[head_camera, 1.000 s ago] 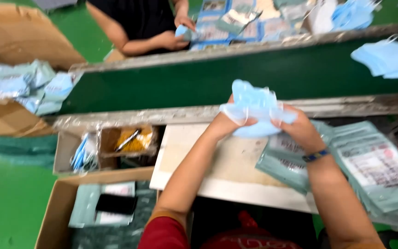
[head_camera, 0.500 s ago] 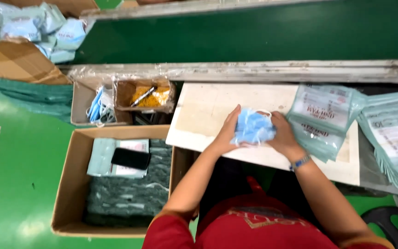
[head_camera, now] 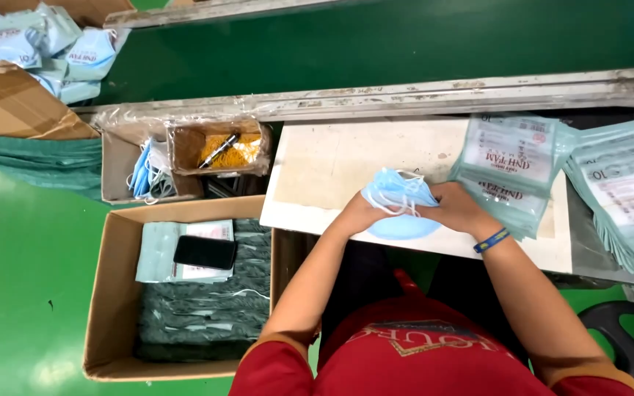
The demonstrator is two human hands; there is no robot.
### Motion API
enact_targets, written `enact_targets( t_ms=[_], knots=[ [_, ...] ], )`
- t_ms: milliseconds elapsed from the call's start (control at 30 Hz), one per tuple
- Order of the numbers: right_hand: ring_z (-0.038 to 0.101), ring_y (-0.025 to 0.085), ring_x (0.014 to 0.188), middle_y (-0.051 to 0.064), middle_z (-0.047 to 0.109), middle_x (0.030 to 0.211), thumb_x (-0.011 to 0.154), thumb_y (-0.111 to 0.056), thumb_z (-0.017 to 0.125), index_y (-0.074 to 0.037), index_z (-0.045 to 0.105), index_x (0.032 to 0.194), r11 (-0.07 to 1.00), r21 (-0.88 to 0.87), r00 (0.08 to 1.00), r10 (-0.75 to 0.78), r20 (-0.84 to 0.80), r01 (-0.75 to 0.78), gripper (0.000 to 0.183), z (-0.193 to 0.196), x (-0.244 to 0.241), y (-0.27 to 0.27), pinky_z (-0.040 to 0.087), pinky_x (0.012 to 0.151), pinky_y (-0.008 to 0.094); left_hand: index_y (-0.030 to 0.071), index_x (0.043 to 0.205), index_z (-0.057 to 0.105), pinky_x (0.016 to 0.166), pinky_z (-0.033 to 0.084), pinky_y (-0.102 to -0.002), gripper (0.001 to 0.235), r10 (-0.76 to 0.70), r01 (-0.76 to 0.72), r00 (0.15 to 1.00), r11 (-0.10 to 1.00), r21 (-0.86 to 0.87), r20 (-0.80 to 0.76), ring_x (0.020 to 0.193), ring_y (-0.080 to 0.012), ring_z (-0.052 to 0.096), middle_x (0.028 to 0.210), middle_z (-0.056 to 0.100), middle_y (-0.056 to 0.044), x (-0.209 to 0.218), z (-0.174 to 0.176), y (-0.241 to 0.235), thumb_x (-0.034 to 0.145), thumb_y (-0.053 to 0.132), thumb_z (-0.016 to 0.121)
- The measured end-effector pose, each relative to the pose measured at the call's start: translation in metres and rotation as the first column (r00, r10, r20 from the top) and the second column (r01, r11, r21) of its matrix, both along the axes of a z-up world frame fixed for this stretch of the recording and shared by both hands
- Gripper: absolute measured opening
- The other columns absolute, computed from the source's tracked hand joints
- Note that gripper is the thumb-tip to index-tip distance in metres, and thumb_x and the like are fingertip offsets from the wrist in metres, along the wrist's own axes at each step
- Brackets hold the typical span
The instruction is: Manually counting and placing face masks into plastic packaging on an assembly line.
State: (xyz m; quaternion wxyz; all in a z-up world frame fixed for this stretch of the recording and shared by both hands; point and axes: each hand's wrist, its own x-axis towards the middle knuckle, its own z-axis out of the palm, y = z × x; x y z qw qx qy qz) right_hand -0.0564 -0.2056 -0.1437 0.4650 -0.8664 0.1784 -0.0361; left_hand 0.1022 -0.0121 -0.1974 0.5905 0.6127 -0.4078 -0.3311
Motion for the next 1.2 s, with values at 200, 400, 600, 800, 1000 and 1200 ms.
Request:
enact_targets(
  t_ms=[200,400,600,800,1000,1200],
  knots=[
    [0.071,0.028,0.1,0.016,0.074,0.113,0.075,-0.025,0.08,-0.005,0.07,0.124,0.986,-0.112,0.949,0.147,0.279,-0.12,0.054,0.061,-0.015,0.024,0.054,0.085,0.037,0.01,0.145,0.054,0.112,0.048,-0.041,0.077,0.049,-0.051,0.933,0.999,-0.002,0.358,0.129,-0.0277,0.062,0.135,0.068,-0.014,0.003,0.073,0.022,0.079,0.03,0.088],
    [0.067,0.032,0.104,0.018,0.068,0.115,0.068,-0.028,0.088,-0.004,0.068,0.118,0.994,-0.107,0.998,0.034,0.053,-0.028,0.059,-0.005,0.008,0.03,0.053,0.09,0.04,0.007,0.153,0.036,0.118,0.026,-0.051,0.118,0.025,-0.08,0.859,0.993,0.085,0.511,0.144,-0.0414,0.036,0.153,0.04,-0.026,0.02,0.014,0.015,0.056,0.042,0.095],
    [0.066,0.034,0.11,0.017,0.065,0.122,0.073,-0.026,0.082,-0.007,0.072,0.119,0.978,-0.202,0.97,-0.005,0.242,0.055,0.051,0.002,0.006,0.043,0.052,0.094,0.041,0.009,0.153,0.039,0.126,0.017,-0.058,0.105,0.0,-0.037,0.828,0.998,0.054,0.561,0.158,-0.0387,0.02,0.164,0.034,-0.022,0.009,0.028,0.023,0.067,0.041,0.09],
    [0.072,0.029,0.108,0.013,0.074,0.118,0.08,-0.029,0.079,-0.006,0.068,0.118,0.996,-0.029,0.982,-0.079,0.172,0.085,0.045,0.013,0.037,0.026,0.055,0.095,0.037,0.01,0.15,0.046,0.126,0.006,-0.063,0.077,0.029,-0.094,0.706,0.994,0.053,0.707,0.159,-0.0363,0.02,0.162,0.041,-0.019,0.022,-0.022,0.007,0.082,0.026,0.079],
    [0.069,0.029,0.112,0.014,0.069,0.123,0.077,-0.028,0.084,-0.007,0.067,0.123,0.987,-0.153,0.99,-0.015,0.143,0.037,0.054,-0.068,0.028,0.013,0.054,0.096,0.037,0.015,0.147,0.054,0.126,0.032,-0.054,0.067,-0.004,-0.213,0.801,0.933,0.291,0.599,0.141,-0.0303,0.054,0.142,0.065,-0.014,0.016,-0.009,0.0,0.087,0.031,0.078],
    [0.072,0.03,0.101,0.015,0.075,0.117,0.084,-0.021,0.085,-0.006,0.073,0.123,0.881,0.467,0.951,-0.08,0.299,-0.072,0.043,-0.008,-0.021,0.033,0.06,0.086,0.045,0.006,0.15,0.042,0.112,0.047,-0.039,0.096,-0.021,0.021,1.0,0.974,-0.224,0.004,0.131,-0.0242,0.061,0.136,0.063,-0.012,-0.034,0.131,0.037,0.073,0.035,0.092]
  ],
)
